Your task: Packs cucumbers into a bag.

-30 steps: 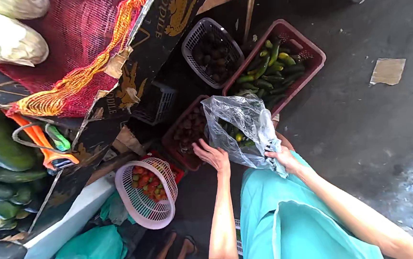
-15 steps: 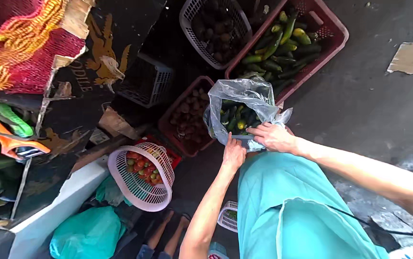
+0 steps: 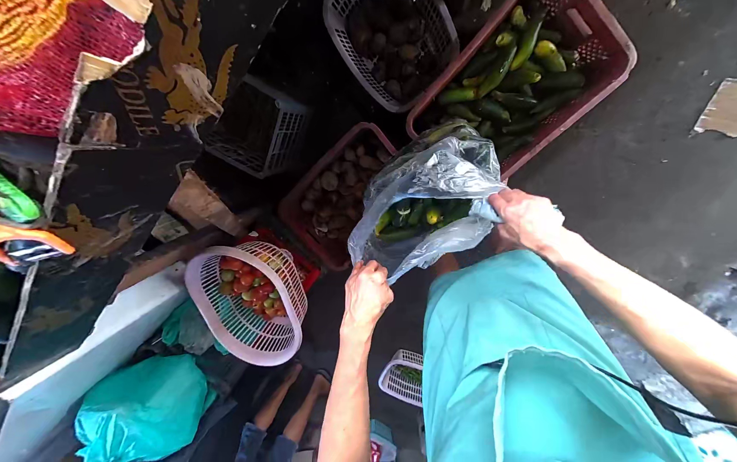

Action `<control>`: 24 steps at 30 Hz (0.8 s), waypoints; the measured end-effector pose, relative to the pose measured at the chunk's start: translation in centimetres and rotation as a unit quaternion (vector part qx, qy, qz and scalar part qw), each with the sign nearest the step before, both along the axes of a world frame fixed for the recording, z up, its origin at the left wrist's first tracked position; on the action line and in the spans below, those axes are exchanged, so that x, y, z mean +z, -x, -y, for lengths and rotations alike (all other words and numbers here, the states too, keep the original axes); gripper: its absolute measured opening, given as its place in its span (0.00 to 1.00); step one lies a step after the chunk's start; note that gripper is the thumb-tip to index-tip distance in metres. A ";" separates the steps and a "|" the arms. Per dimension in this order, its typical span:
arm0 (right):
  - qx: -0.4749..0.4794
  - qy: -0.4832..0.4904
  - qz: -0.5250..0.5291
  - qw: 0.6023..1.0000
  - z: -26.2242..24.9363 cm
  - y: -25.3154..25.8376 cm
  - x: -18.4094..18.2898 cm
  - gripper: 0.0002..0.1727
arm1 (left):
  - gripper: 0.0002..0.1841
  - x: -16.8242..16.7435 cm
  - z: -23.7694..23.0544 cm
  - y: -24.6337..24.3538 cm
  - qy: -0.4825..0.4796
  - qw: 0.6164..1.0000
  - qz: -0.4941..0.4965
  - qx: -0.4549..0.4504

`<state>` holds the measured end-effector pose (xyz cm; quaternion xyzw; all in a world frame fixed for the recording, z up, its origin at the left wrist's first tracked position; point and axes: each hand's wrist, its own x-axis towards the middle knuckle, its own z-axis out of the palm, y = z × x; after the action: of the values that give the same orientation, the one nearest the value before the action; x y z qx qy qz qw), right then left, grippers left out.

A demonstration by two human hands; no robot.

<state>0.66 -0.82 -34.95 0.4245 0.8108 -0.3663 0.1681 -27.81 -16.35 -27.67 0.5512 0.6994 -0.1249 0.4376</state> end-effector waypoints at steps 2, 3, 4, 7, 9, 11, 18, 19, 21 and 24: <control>0.022 0.015 0.025 0.999 -1.0 0.1 1.1 0.17 | 0.13 0.1 -1.2 -1.1 0.110 0.993 0.024 -0.022; 0.044 0.023 0.030 0.998 -1.3 0.2 1.3 0.14 | 0.13 -0.1 -1.3 -1.8 0.115 0.992 0.049 -0.027; 0.060 0.024 0.013 0.998 -1.3 0.3 1.1 0.13 | 0.13 -0.4 -1.2 -2.5 0.096 0.992 0.079 -0.025; 0.078 0.037 -0.038 0.996 -1.2 1.1 0.1 0.15 | 0.13 -1.0 -0.5 -4.2 0.038 0.990 0.136 -0.021; 0.066 0.058 -0.049 0.995 -0.9 2.1 -0.5 0.25 | 0.12 -1.3 0.3 -4.7 0.003 0.991 0.134 -0.023; 0.066 0.095 -0.056 0.992 -0.1 3.2 -2.1 0.37 | 0.14 -1.7 1.2 -5.0 -0.033 0.991 0.133 -0.002; 0.263 0.319 0.199 0.888 4.1 6.5 -3.0 0.26 | 0.12 -2.7 2.9 -4.6 -0.048 0.995 0.079 -0.041; 0.278 0.339 0.223 0.871 4.1 6.6 -2.5 0.26 | 0.08 -3.0 3.4 -4.7 -0.125 0.988 0.075 -0.048; 0.270 0.357 0.242 0.861 3.5 6.3 -2.0 0.24 | 0.08 -3.3 4.1 -5.6 -0.244 0.967 0.061 -0.033; 0.229 0.365 0.247 0.868 1.9 5.9 -2.4 0.22 | 0.05 -3.2 4.8 -6.9 -0.290 0.956 -0.015 0.036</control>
<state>-5.25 -2.76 -37.32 0.2112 0.6257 -0.4709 0.5849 -20.90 -21.20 -30.88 0.6271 0.7313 0.0910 0.2524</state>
